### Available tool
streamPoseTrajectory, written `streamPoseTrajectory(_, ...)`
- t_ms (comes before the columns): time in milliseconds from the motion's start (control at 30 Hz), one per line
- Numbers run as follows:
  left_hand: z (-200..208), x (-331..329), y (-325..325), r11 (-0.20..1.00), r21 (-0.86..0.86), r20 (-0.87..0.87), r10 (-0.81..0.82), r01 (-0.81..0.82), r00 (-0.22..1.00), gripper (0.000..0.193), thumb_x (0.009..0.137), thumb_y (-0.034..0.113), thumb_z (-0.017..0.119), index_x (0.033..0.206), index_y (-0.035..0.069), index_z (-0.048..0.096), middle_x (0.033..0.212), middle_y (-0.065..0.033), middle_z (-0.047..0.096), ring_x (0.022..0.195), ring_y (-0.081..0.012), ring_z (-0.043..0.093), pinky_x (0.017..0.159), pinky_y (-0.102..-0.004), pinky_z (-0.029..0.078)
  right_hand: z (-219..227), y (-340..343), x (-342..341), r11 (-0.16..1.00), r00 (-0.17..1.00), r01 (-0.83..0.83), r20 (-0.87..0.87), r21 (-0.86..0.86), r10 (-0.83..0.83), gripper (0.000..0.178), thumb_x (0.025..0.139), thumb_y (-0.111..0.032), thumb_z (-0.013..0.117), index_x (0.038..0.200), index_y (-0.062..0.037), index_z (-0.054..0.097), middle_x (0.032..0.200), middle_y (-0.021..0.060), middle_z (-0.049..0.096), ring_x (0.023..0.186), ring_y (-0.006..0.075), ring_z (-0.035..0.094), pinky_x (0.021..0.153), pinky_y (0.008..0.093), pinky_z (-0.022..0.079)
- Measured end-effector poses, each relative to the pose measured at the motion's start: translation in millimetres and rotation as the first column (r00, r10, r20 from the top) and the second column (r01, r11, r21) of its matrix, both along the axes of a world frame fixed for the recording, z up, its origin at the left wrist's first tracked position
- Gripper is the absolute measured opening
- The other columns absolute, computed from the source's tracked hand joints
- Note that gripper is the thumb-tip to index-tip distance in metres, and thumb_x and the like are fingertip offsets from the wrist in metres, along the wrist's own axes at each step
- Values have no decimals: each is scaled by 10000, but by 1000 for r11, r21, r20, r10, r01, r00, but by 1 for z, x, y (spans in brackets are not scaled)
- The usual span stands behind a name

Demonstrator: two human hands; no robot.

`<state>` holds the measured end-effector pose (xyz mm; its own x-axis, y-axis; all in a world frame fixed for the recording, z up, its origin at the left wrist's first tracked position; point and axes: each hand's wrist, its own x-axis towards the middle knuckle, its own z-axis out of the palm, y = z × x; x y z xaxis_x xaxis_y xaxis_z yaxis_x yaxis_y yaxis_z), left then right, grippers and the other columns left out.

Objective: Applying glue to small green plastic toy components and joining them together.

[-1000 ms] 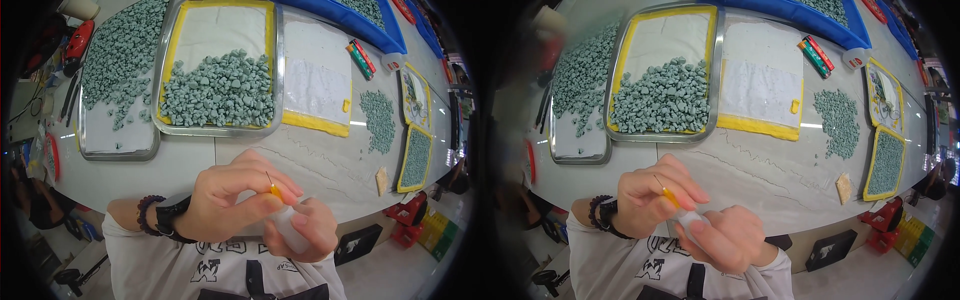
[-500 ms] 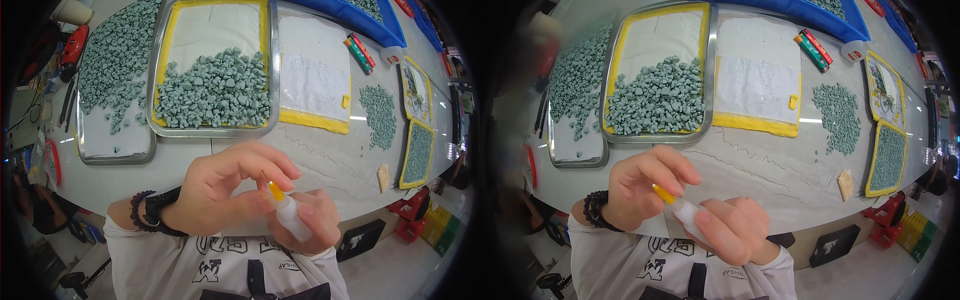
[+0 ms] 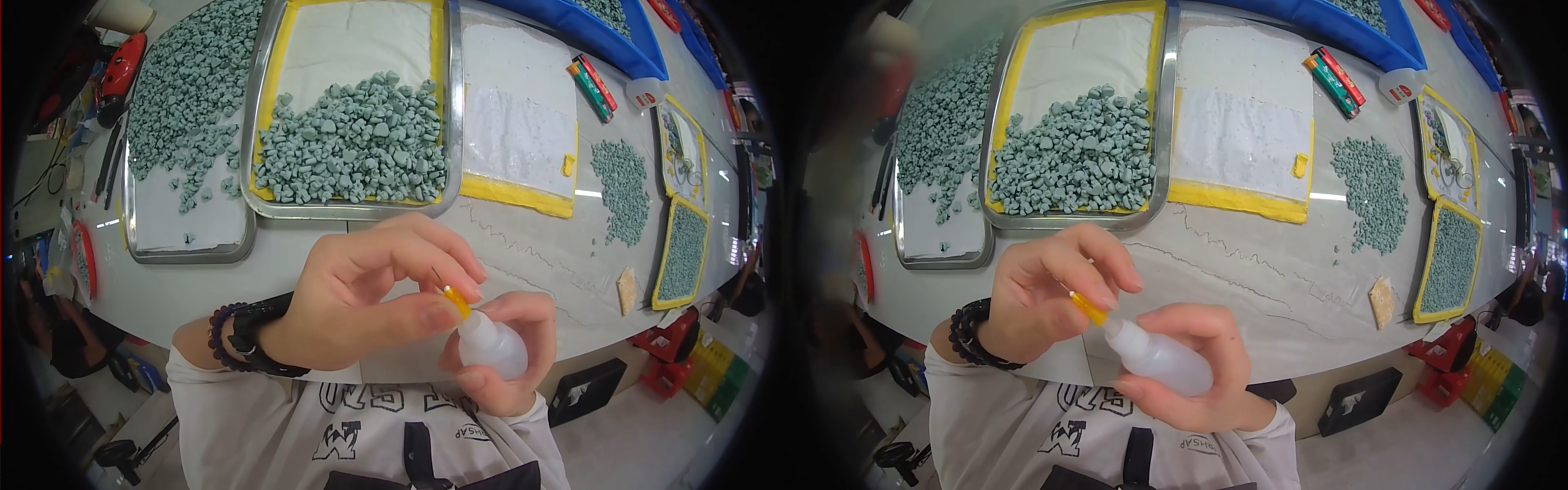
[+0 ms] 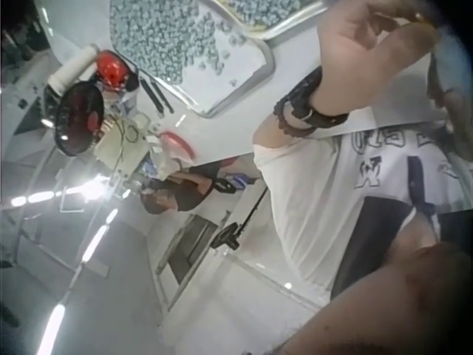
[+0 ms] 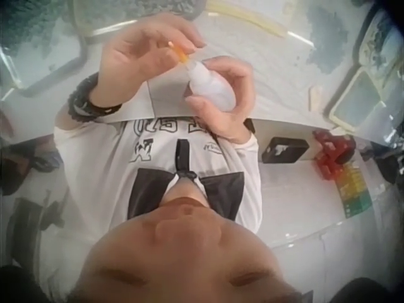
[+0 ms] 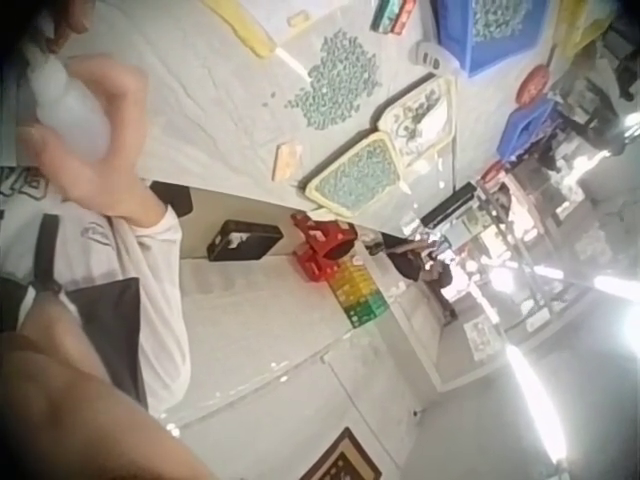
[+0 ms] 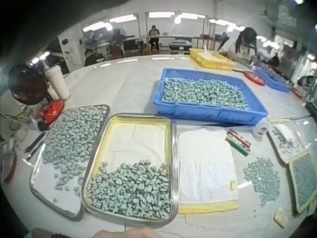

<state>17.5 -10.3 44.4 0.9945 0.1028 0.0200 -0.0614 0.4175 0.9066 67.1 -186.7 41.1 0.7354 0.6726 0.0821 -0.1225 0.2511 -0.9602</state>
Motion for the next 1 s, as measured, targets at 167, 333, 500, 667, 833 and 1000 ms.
streamPoseTrajectory(167, 1, 0, -1, 999, -43, -43, 22, -24, 999, 200, 867, 246, 645, 931, 57, 642, 1054, -156, 577, 911, -178, 524, 808, -302, 409, -1, 0, 5, 967, 903, -142, -373, 211, 214, 466, 794, 4, 663, 1174, 10, 394, 953, 120, 579, 719, 95, 577, 595, 224, 456)
streamPoseTrajectory(333, -6, 3, 7, 989, 137, 87, 36, -48, 996, 185, 863, 220, 648, 893, 37, 647, 929, -118, 632, 864, -186, 531, 774, -303, 417, -1, 0, 3, 964, 895, -182, -373, 194, 244, 436, 800, 12, 649, 1170, 10, 418, 938, 105, 578, 700, 77, 553, 598, 215, 445)
streamPoseTrajectory(500, -4, 5, 4, 956, 263, 121, 104, -133, 987, 173, 864, 193, 646, 849, 20, 636, 809, -85, 658, 808, -192, 540, 744, -304, 425, -3, 1, -3, 991, 951, -130, -282, 13, 129, 451, 782, -6, 685, 1165, 17, 448, 942, 101, 594, 701, 85, 559, 623, 222, 455)
streamPoseTrajectory(667, -5, 4, 0, 956, 245, 134, 130, -160, 982, 170, 865, 181, 644, 835, 15, 628, 833, -92, 657, 798, -192, 545, 738, -308, 428, -9, 3, -9, 995, 999, -48, 19, -89, 50, 469, 764, -27, 718, 1155, 30, 464, 973, 118, 612, 731, 111, 587, 651, 240, 478)
streamPoseTrajectory(833, -6, 5, 0, 961, 229, 116, 129, -153, 985, 177, 872, 180, 636, 827, 9, 626, 820, -92, 655, 798, -193, 548, 735, -313, 433, -11, 8, -12, 989, 979, 37, 202, -142, -8, 478, 753, -47, 737, 1142, 43, 473, 992, 135, 624, 758, 135, 607, 651, 255, 493)
streamPoseTrajectory(1000, -14, 5, 6, 979, 199, 91, 34, -51, 995, 205, 882, 199, 623, 920, -1, 613, 913, -109, 640, 874, -200, 555, 762, -322, 437, -14, 8, -10, 977, 928, 109, 370, -183, -35, 518, 747, -35, 730, 1173, 52, 447, 1018, 157, 607, 784, 167, 611, 666, 268, 494)
